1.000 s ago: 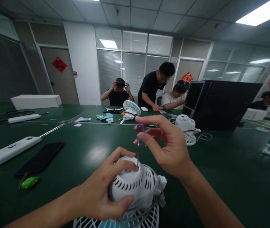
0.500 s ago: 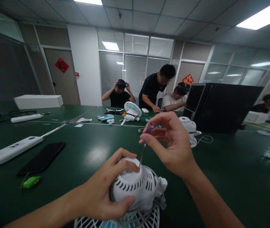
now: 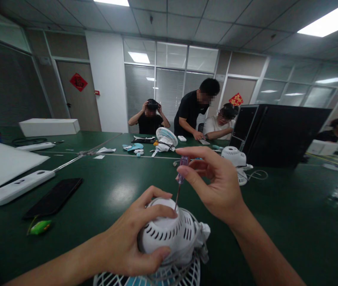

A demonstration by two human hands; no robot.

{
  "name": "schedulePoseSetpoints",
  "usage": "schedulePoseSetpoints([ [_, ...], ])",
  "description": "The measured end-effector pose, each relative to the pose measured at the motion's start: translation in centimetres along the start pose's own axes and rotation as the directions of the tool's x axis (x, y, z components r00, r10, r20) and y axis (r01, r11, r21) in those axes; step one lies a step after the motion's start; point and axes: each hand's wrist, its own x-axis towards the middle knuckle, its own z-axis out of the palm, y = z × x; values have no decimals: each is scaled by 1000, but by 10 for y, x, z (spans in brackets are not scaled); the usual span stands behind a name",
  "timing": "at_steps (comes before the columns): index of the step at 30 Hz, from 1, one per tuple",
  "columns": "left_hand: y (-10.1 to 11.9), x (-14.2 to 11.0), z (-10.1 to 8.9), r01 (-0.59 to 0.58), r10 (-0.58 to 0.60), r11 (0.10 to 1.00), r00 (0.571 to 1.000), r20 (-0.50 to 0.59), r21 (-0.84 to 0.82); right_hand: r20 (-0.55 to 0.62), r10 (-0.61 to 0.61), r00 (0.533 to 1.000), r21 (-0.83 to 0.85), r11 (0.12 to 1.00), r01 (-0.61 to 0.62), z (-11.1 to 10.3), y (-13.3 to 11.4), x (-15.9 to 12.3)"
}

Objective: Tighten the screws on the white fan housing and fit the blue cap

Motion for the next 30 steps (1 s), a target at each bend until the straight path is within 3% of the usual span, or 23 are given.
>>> schedulePoseSetpoints([
  [3,0,-1,0,13,-13,1000,1000,4,-6,15,-7,1000,-18,1000,8,-1,1,-1],
  [7,0,-1,0,18,-18,1000,1000,0,-10,90,22,996,90,995,-30,-2,-2,-4],
  [14,1,0,0,10,-10,1000,1000,-2,-15,-5,6,1000,59,998,-6,-1,-5,-4],
  [20,3,0,0,11,-11,999,1000,-6,-33,68,25,997,140,989,-35,1,-8,-4],
  [26,0,-1,1,-6,6,1000,1000,-12,-28,-17,-41,999,39,998,42,0,-2,-4],
  [30,-1,-1,1,-8,8,1000,1000,-17,-21,69,-53,996,42,998,50,-1,-2,-4],
])
